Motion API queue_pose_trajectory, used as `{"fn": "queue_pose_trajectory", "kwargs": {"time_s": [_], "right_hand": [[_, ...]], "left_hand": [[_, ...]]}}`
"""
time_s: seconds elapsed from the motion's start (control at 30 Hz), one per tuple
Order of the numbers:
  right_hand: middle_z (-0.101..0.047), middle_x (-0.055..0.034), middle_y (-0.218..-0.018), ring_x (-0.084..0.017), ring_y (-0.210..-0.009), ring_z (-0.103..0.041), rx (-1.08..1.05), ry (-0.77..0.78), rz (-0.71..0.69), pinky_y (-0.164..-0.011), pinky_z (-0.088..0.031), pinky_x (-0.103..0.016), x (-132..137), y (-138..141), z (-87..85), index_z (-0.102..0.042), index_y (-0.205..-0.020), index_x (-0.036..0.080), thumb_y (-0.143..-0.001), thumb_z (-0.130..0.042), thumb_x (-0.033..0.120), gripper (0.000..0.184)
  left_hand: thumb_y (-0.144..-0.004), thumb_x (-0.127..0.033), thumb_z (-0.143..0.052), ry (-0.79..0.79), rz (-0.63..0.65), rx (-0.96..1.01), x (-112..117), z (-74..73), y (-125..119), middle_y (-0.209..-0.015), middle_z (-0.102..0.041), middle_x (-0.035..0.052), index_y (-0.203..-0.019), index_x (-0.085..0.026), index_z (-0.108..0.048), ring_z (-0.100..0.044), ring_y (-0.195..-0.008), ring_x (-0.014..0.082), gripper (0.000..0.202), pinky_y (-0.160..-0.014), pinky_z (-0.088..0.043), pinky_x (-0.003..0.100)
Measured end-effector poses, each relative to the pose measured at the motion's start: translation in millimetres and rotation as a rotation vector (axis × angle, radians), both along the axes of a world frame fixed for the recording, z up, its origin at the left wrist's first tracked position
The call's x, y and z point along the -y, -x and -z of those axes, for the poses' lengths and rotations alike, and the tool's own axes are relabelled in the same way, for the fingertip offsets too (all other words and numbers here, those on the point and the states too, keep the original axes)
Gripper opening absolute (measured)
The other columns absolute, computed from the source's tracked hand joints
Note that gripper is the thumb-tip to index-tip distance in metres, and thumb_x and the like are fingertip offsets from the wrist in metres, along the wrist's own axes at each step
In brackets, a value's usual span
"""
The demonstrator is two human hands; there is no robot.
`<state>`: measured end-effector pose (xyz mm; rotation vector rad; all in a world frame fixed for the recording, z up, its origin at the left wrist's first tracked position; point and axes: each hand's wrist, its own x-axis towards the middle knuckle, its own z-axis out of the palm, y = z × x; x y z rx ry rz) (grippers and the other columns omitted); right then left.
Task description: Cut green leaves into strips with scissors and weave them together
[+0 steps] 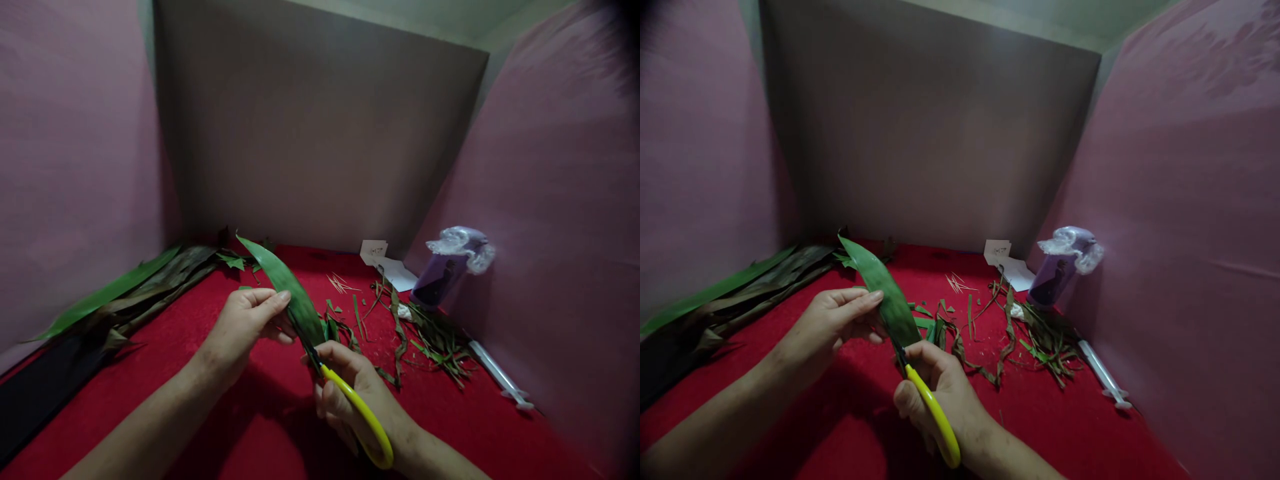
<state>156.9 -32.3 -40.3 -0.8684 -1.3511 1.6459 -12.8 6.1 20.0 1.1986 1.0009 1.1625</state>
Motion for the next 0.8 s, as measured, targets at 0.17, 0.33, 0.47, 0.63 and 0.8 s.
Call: {"fn": "queue_pose_trajectory", "kwargs": {"time_s": [0.17, 0.33, 0.47, 0.63, 0.8], "right_hand": [[-0.051, 0.0054, -0.054, -0.003, -0.041, -0.036, -0.039, 0.024, 0.015, -0.037, -0.023, -0.014, 0.8, 0.6, 2.4, -0.050, -0.090, 0.016, -0.058, -0.073, 0.053, 0.054], [-0.050, 0.0075, -0.051, -0.002, -0.035, -0.034, -0.053, 0.062, -0.008, -0.034, -0.022, -0.013, 0.3, -0.9, 1.0, -0.048, -0.091, 0.018, -0.060, -0.073, 0.051, 0.052], [-0.049, 0.0081, -0.052, -0.001, -0.034, -0.037, -0.060, 0.072, -0.028, -0.033, -0.022, -0.013, -0.6, -2.3, -2.9, -0.048, -0.089, 0.017, -0.057, -0.074, 0.051, 0.053], [-0.050, 0.0092, -0.051, 0.000, -0.029, -0.034, -0.092, 0.098, -0.042, -0.030, -0.020, -0.012, -0.2, -2.0, -3.7, -0.047, -0.088, 0.018, -0.059, -0.075, 0.048, 0.050], [-0.052, 0.0089, -0.051, 0.000, -0.026, -0.033, -0.078, 0.098, -0.069, -0.027, -0.021, -0.012, -0.1, -3.1, 1.0, -0.045, -0.091, 0.018, -0.061, -0.072, 0.050, 0.051]], "left_hand": [[-0.073, -0.034, -0.060, 0.014, 0.033, 0.006, 0.2, 2.3, 1.3, -0.062, -0.069, 0.0078, -0.065, -0.012, -0.067, -0.062, -0.056, 0.0161, 0.025, -0.052, -0.050, 0.025], [-0.075, -0.036, -0.059, -0.018, 0.048, -0.025, -0.3, 4.7, 1.7, -0.061, -0.068, 0.0064, -0.064, -0.013, -0.065, -0.062, -0.057, 0.0157, 0.027, -0.053, -0.050, 0.026], [-0.076, -0.039, -0.058, -0.061, 0.029, -0.072, 0.1, 3.3, 0.9, -0.063, -0.067, 0.0044, -0.064, -0.014, -0.062, -0.063, -0.060, 0.0167, 0.027, -0.052, -0.050, 0.025], [-0.075, -0.038, -0.059, -0.085, -0.061, -0.030, -0.5, -1.2, 2.0, -0.068, -0.068, 0.0041, -0.069, -0.015, -0.063, -0.063, -0.063, 0.0161, 0.024, -0.052, -0.051, 0.024], [-0.073, -0.036, -0.061, -0.088, -0.141, -0.009, -2.0, -2.1, 3.1, -0.065, -0.068, 0.0043, -0.065, -0.015, -0.061, -0.063, -0.058, 0.0159, 0.022, -0.049, -0.050, 0.024]]}}
